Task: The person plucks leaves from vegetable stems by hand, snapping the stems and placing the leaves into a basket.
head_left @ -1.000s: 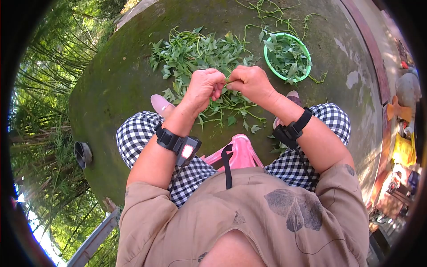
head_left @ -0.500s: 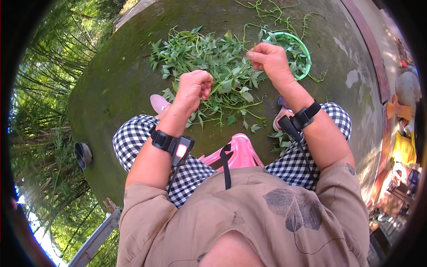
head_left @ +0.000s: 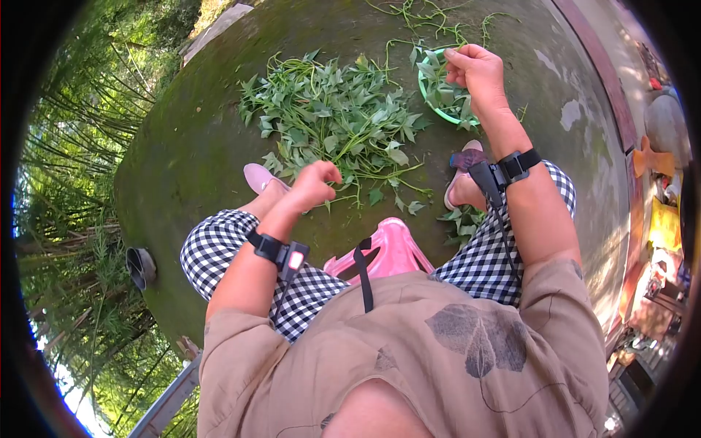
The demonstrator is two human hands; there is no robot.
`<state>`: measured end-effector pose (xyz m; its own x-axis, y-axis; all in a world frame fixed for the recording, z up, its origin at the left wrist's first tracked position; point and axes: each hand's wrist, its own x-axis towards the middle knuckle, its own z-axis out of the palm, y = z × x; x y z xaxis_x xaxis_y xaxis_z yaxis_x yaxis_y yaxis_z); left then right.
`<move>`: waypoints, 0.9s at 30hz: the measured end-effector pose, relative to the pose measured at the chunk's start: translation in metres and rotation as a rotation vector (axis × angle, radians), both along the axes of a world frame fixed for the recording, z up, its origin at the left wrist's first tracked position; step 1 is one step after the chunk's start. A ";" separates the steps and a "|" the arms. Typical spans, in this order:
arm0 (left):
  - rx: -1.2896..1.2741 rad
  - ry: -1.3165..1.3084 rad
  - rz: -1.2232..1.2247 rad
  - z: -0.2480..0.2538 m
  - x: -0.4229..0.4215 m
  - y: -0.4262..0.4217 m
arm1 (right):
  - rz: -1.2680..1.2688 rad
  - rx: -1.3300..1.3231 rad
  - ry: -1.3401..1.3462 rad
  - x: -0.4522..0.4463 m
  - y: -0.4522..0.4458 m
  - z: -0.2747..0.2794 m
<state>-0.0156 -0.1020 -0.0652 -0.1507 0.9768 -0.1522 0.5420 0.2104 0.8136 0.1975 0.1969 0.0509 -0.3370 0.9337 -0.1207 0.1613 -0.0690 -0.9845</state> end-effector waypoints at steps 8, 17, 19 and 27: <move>-0.627 0.227 -0.652 0.047 0.096 0.008 | 0.178 -0.084 -0.065 -0.017 -0.007 0.002; -0.326 0.386 -0.146 0.032 0.072 0.041 | 0.394 -0.160 -0.099 -0.032 -0.019 0.006; -0.243 0.072 0.126 0.042 0.049 0.058 | 0.425 -0.179 -0.118 -0.034 -0.019 0.007; 0.040 -0.314 0.291 0.093 0.015 0.088 | 0.596 -0.349 -0.060 -0.046 -0.044 0.016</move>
